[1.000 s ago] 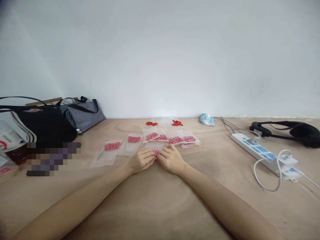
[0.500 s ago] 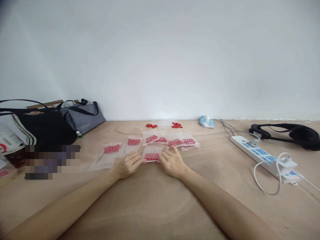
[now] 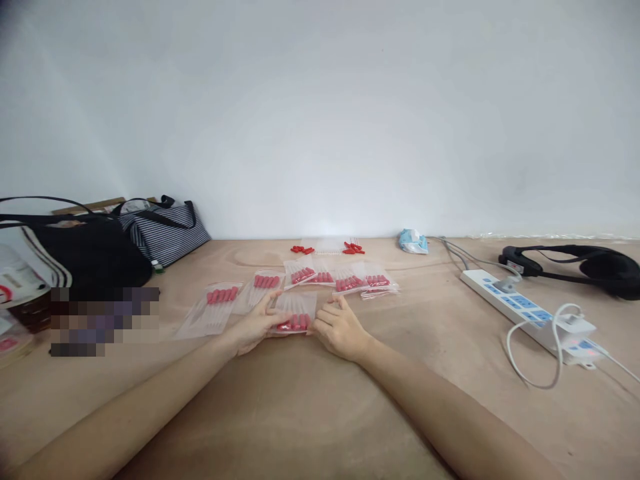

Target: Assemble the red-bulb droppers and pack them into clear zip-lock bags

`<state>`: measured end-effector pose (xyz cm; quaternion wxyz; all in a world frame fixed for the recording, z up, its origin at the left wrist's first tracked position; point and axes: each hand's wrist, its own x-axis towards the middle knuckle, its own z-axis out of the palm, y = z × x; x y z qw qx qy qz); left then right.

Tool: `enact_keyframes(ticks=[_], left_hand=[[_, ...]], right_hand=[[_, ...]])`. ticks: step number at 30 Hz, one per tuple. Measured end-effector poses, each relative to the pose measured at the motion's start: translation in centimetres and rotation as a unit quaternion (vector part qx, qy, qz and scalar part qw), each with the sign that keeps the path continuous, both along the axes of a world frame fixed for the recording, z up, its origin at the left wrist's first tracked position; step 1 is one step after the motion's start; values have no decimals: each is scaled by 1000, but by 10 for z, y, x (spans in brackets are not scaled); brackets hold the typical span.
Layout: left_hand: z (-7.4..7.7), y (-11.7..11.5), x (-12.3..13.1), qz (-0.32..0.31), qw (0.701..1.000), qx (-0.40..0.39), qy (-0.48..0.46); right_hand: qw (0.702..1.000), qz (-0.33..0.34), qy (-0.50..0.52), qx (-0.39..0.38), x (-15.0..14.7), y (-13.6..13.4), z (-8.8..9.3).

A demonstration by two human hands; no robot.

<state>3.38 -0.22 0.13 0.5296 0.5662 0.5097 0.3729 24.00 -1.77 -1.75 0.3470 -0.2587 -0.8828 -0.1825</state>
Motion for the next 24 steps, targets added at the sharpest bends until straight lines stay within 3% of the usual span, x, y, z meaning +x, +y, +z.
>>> enact_keyframes(ticks=[2,5,7,9,11,13,18,21,24], left_hand=[[2,-4,-9,-33,997,-58,-38],[12,-8,-34,-105,990,-82,-34],[22,-4,-46,-97,994,-49,-32],[30,9,-44,-47,999,-5,-27],[36,31,-27,-14,999,29,8],[38,56,4,-19,999,33,29],[28,107,85,-19,991,51,123],[22,117,110,1,975,82,204],[26,114,112,45,944,162,284]], right_hand=[[999,25,-8,-30,2,-1,1],[997,25,2,-80,9,1,2],[995,14,7,-98,14,4,1],[994,7,1,-107,16,7,-1],[994,4,-10,-111,15,9,-3],[994,2,-14,-113,14,10,-4],[994,-10,-12,-112,14,10,-6],[993,-4,-17,-114,13,11,-6],[993,1,-18,-114,13,11,-6]])
